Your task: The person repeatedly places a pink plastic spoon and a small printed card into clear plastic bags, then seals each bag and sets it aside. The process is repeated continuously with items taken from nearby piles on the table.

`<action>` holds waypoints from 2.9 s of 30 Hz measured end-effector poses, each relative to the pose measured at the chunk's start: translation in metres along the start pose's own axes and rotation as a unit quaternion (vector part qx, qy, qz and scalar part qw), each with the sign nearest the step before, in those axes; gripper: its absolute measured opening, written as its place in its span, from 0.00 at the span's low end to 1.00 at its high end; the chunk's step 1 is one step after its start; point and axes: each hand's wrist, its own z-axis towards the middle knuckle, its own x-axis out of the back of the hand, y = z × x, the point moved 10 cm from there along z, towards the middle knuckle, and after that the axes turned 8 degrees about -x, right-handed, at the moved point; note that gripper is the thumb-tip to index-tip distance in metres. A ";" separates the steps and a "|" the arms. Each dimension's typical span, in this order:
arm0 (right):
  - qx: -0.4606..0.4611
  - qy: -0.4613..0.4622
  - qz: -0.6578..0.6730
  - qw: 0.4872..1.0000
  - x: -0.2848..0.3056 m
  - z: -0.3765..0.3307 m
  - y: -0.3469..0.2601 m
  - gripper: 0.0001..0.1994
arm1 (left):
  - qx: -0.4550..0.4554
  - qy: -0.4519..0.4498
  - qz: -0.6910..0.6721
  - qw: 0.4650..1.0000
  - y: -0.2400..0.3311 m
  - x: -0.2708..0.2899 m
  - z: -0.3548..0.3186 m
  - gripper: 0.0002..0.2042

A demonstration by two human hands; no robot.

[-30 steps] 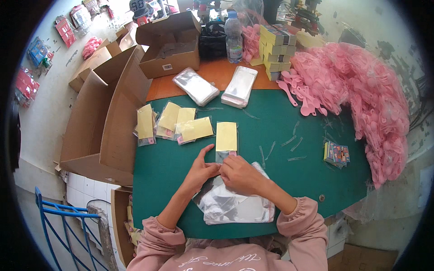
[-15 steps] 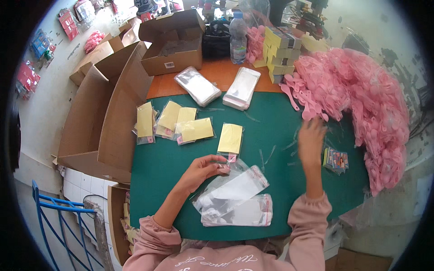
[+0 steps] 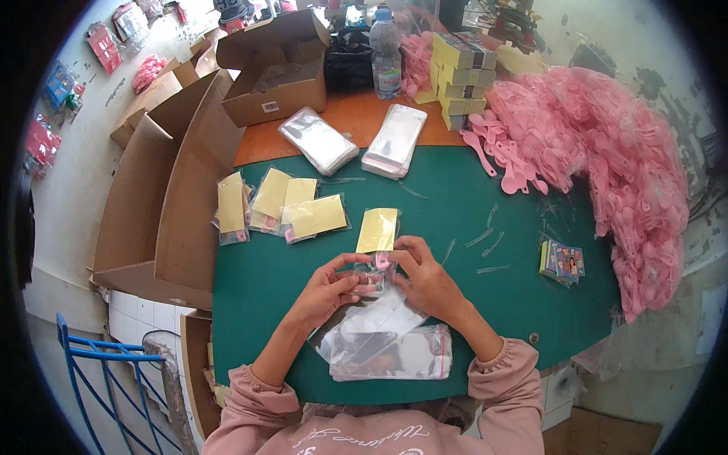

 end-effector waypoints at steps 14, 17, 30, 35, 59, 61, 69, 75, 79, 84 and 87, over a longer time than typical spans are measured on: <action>-0.038 -0.067 0.093 0.993 0.004 0.001 0.023 0.06 | -0.195 0.004 0.466 0.863 0.035 -0.011 -0.004 0.10; -0.151 -0.079 0.267 0.948 -0.006 -0.003 0.052 0.06 | -0.179 0.038 0.385 0.904 0.026 0.001 -0.001 0.08; -0.306 -0.024 0.397 0.865 -0.027 -0.016 0.071 0.05 | -0.116 0.161 0.227 0.953 0.011 0.023 -0.001 0.06; -0.287 -0.008 0.380 0.879 -0.027 -0.013 0.071 0.07 | -0.116 0.160 0.228 0.953 0.008 0.024 -0.001 0.05; -0.128 0.234 -0.383 0.884 0.117 0.096 0.190 0.07 | -0.353 0.211 0.692 0.594 0.118 0.034 -0.023 0.12; -0.199 0.204 -0.382 0.879 0.114 0.094 0.204 0.07 | -0.329 0.221 0.677 0.620 0.110 0.038 -0.026 0.11; -0.237 0.097 -0.324 0.911 0.102 0.072 0.191 0.10 | -0.334 0.202 0.713 0.583 0.091 0.032 -0.036 0.08; -0.233 0.111 -0.266 0.929 0.098 0.048 0.179 0.14 | -0.302 0.156 0.768 0.542 0.064 0.015 -0.044 0.13; -0.163 0.170 -0.342 0.910 0.092 0.035 0.112 0.13 | -0.303 0.118 0.736 0.594 0.057 0.005 -0.048 0.14; 0.037 -0.099 -0.034 0.994 -0.010 0.025 0.013 0.14 | -0.326 0.068 0.715 0.615 0.052 -0.021 -0.043 0.14; 0.087 -0.152 -0.007 0.985 -0.049 0.022 -0.015 0.17 | -0.320 0.062 0.704 0.631 0.051 -0.024 -0.040 0.12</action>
